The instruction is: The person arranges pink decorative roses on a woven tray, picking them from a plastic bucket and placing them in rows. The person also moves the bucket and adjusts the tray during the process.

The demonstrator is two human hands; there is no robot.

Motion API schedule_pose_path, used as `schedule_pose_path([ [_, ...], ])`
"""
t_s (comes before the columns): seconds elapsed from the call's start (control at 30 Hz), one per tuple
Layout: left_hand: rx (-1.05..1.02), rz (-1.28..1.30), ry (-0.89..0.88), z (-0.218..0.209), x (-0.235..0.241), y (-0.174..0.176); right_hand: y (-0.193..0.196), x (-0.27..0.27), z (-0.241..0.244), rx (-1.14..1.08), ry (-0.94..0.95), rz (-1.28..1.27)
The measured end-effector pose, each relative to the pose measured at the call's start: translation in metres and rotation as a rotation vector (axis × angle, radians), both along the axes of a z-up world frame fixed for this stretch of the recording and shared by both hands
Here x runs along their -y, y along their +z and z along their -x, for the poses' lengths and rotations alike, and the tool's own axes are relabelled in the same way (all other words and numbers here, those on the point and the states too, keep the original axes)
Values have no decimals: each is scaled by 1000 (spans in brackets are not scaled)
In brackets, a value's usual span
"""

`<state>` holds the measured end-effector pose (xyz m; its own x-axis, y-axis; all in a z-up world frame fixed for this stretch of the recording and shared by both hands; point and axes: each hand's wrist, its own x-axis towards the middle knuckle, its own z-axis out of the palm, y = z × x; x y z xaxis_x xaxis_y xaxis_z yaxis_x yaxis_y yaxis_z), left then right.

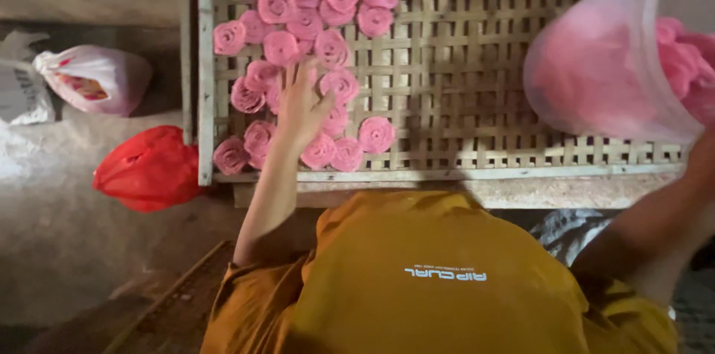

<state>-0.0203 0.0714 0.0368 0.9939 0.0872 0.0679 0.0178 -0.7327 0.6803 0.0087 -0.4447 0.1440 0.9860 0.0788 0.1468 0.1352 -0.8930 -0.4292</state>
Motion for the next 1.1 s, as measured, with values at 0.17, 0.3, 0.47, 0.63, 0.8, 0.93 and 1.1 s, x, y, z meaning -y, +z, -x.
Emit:
schedule_pose_path([
  [0.17, -350, -245, 53, 28, -8, -22, -64, -169, 1, -239, 573, -287],
  [0.3, -164, -327, 190, 35, 0, -42, -136, -264, 6, -127, 912, -71],
  [0.47, -34, -297, 237, 28, -17, -68, -165, -282, -21, -369, 866, 41],
  [0.63, -151, -303, 131, 22, -42, -72, -192, -330, -63, -212, 731, -355],
  [0.8, -146, -388, 7, 19, -58, -57, -219, -352, -73, -298, 611, -397],
  [0.93, -208, -342, -66, 17, -74, -44, -227, -340, -79, -283, 691, -310],
  [1.1, 20, -315, -133, 11, -81, -27, -237, -335, -98, -408, 688, -245],
])
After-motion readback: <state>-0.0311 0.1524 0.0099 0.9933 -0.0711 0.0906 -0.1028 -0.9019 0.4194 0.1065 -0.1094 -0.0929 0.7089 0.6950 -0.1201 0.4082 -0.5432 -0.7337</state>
